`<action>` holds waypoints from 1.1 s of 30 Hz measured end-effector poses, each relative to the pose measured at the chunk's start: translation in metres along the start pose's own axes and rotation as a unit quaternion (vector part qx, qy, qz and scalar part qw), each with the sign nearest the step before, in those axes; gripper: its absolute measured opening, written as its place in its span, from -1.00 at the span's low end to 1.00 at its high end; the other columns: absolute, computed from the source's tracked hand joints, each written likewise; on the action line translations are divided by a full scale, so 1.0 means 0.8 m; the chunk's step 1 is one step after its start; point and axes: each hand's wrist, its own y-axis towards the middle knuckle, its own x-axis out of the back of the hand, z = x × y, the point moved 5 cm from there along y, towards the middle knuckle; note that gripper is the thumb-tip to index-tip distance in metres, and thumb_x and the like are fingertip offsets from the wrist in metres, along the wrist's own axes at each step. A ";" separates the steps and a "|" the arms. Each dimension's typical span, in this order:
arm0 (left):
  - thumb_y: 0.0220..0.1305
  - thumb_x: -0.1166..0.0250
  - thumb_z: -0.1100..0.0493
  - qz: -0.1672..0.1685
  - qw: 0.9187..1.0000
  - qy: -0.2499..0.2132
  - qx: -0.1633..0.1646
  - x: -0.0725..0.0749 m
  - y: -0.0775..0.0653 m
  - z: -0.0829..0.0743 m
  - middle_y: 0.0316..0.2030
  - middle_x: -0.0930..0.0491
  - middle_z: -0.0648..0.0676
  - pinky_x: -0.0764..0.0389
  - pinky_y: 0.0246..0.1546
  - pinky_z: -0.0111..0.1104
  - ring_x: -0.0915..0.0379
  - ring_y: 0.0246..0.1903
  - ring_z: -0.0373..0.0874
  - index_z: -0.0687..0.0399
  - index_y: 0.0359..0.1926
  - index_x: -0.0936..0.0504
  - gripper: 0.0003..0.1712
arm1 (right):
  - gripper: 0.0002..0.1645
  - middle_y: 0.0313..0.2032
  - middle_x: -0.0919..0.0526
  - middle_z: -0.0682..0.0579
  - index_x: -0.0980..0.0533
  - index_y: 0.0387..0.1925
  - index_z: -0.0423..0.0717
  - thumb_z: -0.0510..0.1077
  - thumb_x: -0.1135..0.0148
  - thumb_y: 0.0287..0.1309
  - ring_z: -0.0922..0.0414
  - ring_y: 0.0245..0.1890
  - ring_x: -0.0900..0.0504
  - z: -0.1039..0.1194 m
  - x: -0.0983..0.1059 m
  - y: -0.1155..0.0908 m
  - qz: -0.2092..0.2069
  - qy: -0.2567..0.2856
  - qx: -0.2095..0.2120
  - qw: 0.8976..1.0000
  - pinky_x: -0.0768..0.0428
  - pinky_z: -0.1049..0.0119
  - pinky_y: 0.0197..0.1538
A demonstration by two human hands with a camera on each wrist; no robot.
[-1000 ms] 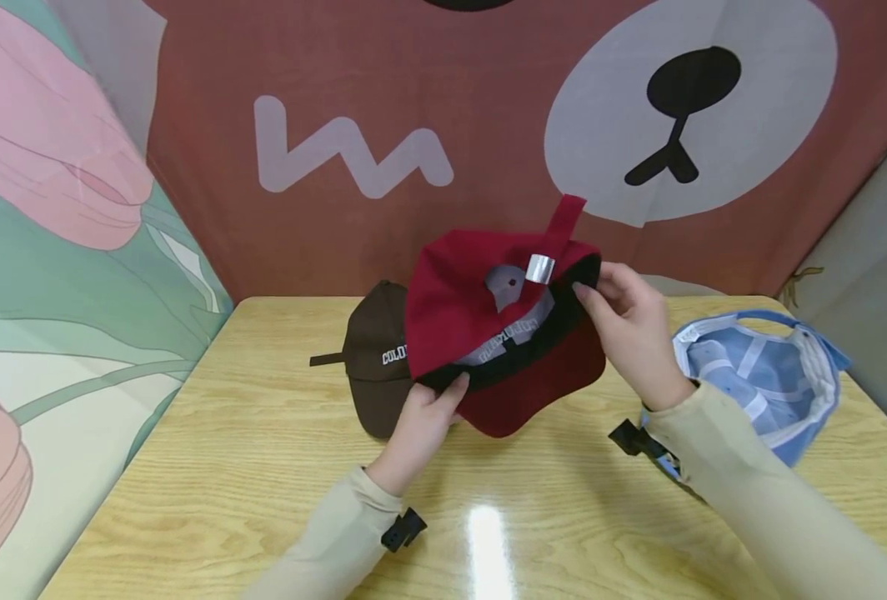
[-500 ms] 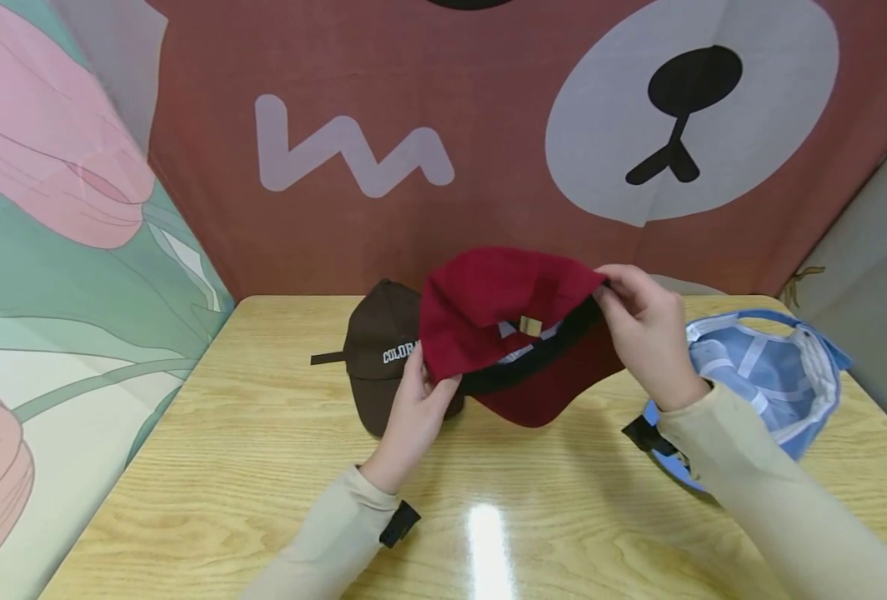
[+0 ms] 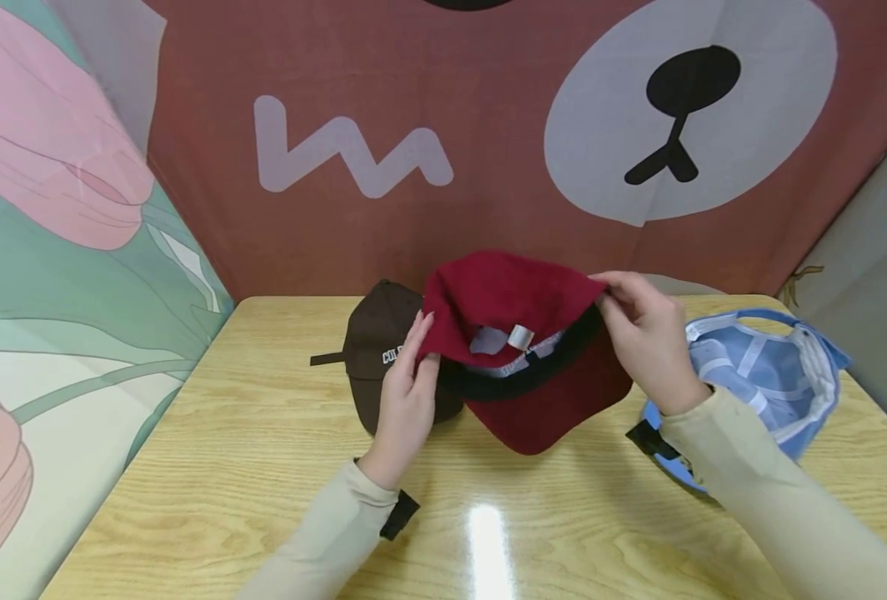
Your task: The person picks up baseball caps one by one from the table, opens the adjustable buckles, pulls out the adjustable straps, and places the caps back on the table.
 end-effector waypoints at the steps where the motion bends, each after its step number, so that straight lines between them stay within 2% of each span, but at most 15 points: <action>1: 0.45 0.03 0.33 -0.008 1.000 -0.014 0.013 0.001 0.001 0.001 0.37 -0.27 0.18 -0.51 0.02 -0.24 -0.41 0.10 0.07 0.25 0.36 -0.34 -0.51 | -0.77 -0.25 -0.71 -0.21 -0.62 -0.16 -0.36 -0.51 -0.12 0.21 0.53 -0.34 -0.54 -0.001 -0.001 0.000 0.004 0.003 0.000 1.000 -0.39 0.64 -0.25; 4: 0.51 0.08 0.24 -0.017 0.992 -0.107 0.060 0.003 0.002 0.004 0.25 -0.40 0.17 -0.58 -0.20 -0.31 -0.46 -0.13 0.01 0.24 0.34 -0.37 -0.55 | -0.78 -0.25 -0.70 -0.23 -0.61 -0.17 -0.39 -0.52 -0.13 0.19 0.55 -0.32 -0.54 -0.006 -0.005 -0.002 0.020 0.009 -0.003 1.000 -0.41 0.65 -0.24; 5: 0.53 0.10 0.21 -0.019 0.986 -0.146 0.074 0.003 0.003 0.005 0.20 -0.43 0.18 -0.59 -0.16 -0.29 -0.46 -0.06 -0.01 0.26 0.33 -0.37 -0.55 | -0.78 -0.24 -0.70 -0.24 -0.61 -0.17 -0.40 -0.53 -0.13 0.18 0.56 -0.32 -0.54 -0.008 -0.006 -0.003 0.025 0.008 -0.005 1.000 -0.41 0.66 -0.24; 8: 0.55 0.17 0.18 -0.020 0.959 -0.260 0.107 0.002 0.004 0.003 0.12 -0.44 0.20 -0.58 -0.09 -0.23 -0.49 -0.05 -0.03 0.33 0.30 -0.32 -0.55 | -0.78 -0.22 -0.69 -0.25 -0.60 -0.15 -0.40 -0.52 -0.13 0.18 0.52 -0.31 -0.54 -0.011 -0.008 -0.004 0.042 -0.009 -0.018 0.999 -0.40 0.68 -0.24; 10: 0.56 0.22 0.17 -0.021 0.943 -0.308 0.120 0.002 0.004 0.001 0.10 -0.43 0.19 -0.58 -0.10 -0.23 -0.49 -0.06 -0.05 0.34 0.30 -0.28 -0.55 | -0.75 -0.19 -0.69 -0.26 -0.59 -0.10 -0.39 -0.51 -0.13 0.19 0.36 -0.27 -0.61 -0.013 -0.010 -0.005 0.059 -0.024 -0.029 0.998 -0.39 0.71 -0.22; 13: 0.58 0.30 0.13 -0.016 0.920 -0.367 0.137 0.000 0.005 -0.001 0.17 -0.37 0.18 -0.57 -0.07 -0.22 -0.47 0.02 -0.07 0.28 0.36 -0.18 -0.52 | -0.69 -0.14 -0.67 -0.28 -0.58 -0.03 -0.37 -0.49 -0.12 0.20 0.05 -0.25 -0.66 -0.015 -0.015 -0.005 0.093 -0.049 -0.040 0.994 -0.38 0.70 -0.22; 14: 0.59 0.33 0.12 -0.013 0.913 -0.382 0.145 -0.001 0.006 -0.001 0.20 -0.34 0.19 -0.56 -0.06 -0.22 -0.44 0.06 -0.06 0.26 0.38 -0.15 -0.51 | -0.67 -0.12 -0.67 -0.29 -0.57 0.00 -0.37 -0.48 -0.12 0.20 -0.05 -0.23 -0.65 -0.016 -0.018 -0.005 0.108 -0.054 -0.044 0.992 -0.45 0.61 -0.18; 16: 0.60 0.36 0.09 -0.008 0.898 -0.410 0.157 -0.002 0.008 -0.001 0.25 -0.31 0.19 -0.54 -0.03 -0.21 -0.39 0.13 -0.06 0.21 0.39 -0.13 -0.50 | -0.64 -0.09 -0.65 -0.30 -0.56 0.04 -0.35 -0.47 -0.13 0.20 -0.12 -0.22 -0.64 -0.017 -0.024 -0.006 0.138 -0.061 -0.049 0.987 -0.56 0.40 -0.17; 19: 0.60 0.40 0.05 -0.004 0.884 -0.435 0.169 -0.003 0.009 -0.001 0.30 -0.28 0.19 -0.52 0.01 -0.22 -0.33 0.20 -0.05 0.20 0.41 -0.12 -0.47 | -0.59 0.04 -0.59 -0.30 -0.52 0.13 -0.33 -0.41 -0.17 0.23 -0.17 -0.05 -0.59 -0.017 -0.036 -0.010 0.197 -0.075 -0.058 0.976 -0.56 -0.01 -0.03; 20: 0.60 0.40 0.04 -0.004 0.881 -0.440 0.172 -0.003 0.010 -0.001 0.30 -0.28 0.18 -0.52 0.01 -0.22 -0.33 0.20 -0.05 0.20 0.41 -0.12 -0.47 | -0.57 0.10 -0.55 -0.30 -0.51 0.15 -0.32 -0.38 -0.19 0.23 -0.19 0.03 -0.56 -0.016 -0.041 -0.012 0.217 -0.079 -0.061 0.971 -0.51 -0.12 0.04; 23: 0.60 0.38 0.04 -0.006 0.878 -0.448 0.169 -0.004 0.010 -0.003 0.27 -0.31 0.17 -0.52 0.00 -0.22 -0.35 0.19 -0.05 0.20 0.40 -0.14 -0.47 | -0.53 0.25 -0.43 -0.30 -0.50 0.18 -0.27 -0.31 -0.25 0.23 -0.22 0.25 -0.38 -0.010 -0.054 -0.018 0.263 -0.080 -0.057 0.960 -0.32 -0.18 0.23; 25: 0.60 0.36 0.04 -0.010 0.876 -0.453 0.163 -0.004 0.010 -0.005 0.23 -0.36 0.15 -0.54 -0.02 -0.23 -0.39 0.15 -0.07 0.19 0.37 -0.18 -0.49 | -0.54 0.28 -0.40 -0.27 -0.53 0.16 -0.23 -0.28 -0.28 0.21 -0.21 0.31 -0.31 -0.005 -0.061 -0.019 0.274 -0.073 -0.051 0.958 -0.27 -0.19 0.27; 28: 0.60 0.34 0.07 -0.015 0.876 -0.458 0.152 -0.003 0.009 -0.008 0.15 -0.42 0.10 -0.57 -0.08 -0.25 -0.44 0.08 -0.11 0.17 0.33 -0.22 -0.54 | -0.63 0.20 -0.49 -0.21 -0.58 0.09 -0.19 -0.25 -0.26 0.24 -0.15 0.21 -0.41 0.001 -0.066 -0.017 0.265 -0.057 -0.049 0.961 -0.37 -0.16 0.20; 30: 0.60 0.34 0.09 -0.012 0.879 -0.455 0.142 -0.004 0.008 -0.010 0.13 -0.42 0.08 -0.57 -0.09 -0.26 -0.44 0.07 -0.12 0.17 0.32 -0.21 -0.55 | -0.66 0.13 -0.55 -0.17 -0.59 0.07 -0.17 -0.25 -0.24 0.26 -0.10 0.12 -0.48 0.005 -0.065 -0.014 0.246 -0.047 -0.049 0.967 -0.44 -0.12 0.14; 33: 0.59 0.34 0.12 -0.003 0.892 -0.434 0.127 -0.004 0.004 -0.011 0.15 -0.40 0.09 -0.56 -0.06 -0.24 -0.42 0.10 -0.11 0.21 0.36 -0.15 -0.54 | -0.67 0.02 -0.61 -0.13 -0.59 0.06 -0.16 -0.25 -0.23 0.26 -0.04 -0.02 -0.53 0.012 -0.064 -0.010 0.219 -0.035 -0.045 0.974 -0.50 -0.06 0.05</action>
